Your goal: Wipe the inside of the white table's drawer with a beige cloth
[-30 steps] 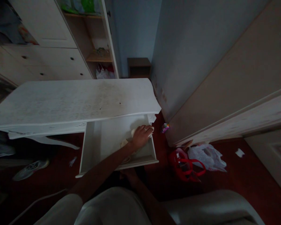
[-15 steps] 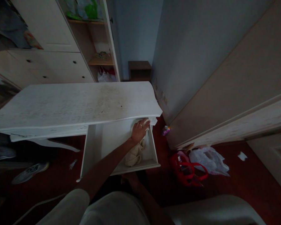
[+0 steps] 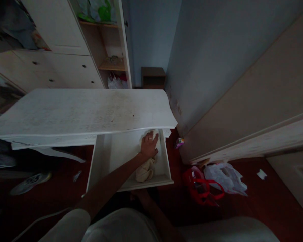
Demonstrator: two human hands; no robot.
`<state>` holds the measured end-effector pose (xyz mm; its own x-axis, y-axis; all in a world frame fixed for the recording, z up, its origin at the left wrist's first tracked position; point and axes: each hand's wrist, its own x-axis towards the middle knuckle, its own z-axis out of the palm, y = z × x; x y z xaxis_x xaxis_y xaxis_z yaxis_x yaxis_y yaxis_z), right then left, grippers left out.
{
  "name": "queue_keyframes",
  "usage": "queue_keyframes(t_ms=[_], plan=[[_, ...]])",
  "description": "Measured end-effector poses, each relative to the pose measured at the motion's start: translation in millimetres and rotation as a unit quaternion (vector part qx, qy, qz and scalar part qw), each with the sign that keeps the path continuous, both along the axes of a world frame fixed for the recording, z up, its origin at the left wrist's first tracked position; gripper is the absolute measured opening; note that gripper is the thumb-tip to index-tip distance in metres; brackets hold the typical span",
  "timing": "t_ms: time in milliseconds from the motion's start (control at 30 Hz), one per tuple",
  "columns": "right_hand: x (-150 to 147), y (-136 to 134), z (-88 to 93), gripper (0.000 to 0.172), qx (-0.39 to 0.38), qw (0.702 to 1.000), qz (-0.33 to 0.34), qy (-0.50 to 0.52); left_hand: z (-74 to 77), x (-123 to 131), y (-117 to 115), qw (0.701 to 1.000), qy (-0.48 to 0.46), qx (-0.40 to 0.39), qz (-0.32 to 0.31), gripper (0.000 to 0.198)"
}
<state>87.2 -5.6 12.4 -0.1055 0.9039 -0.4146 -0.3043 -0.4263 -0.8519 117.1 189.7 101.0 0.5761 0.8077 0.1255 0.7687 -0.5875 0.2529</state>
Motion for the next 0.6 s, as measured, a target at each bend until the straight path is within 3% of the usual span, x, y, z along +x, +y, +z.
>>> queue_keyframes(t_ms=[233, 600], plan=[[0, -2, -9.5, 0.05, -0.026, 1.0, -0.001, -0.007, 5.6, -22, 11, 0.998, 0.032, -0.035, 0.042, 0.069], [-4, -2, -21.5, 0.053, -0.002, 1.0, -0.015, -0.002, 7.8, -64, 26, 0.988, 0.061, -0.024, 0.139, 0.077]])
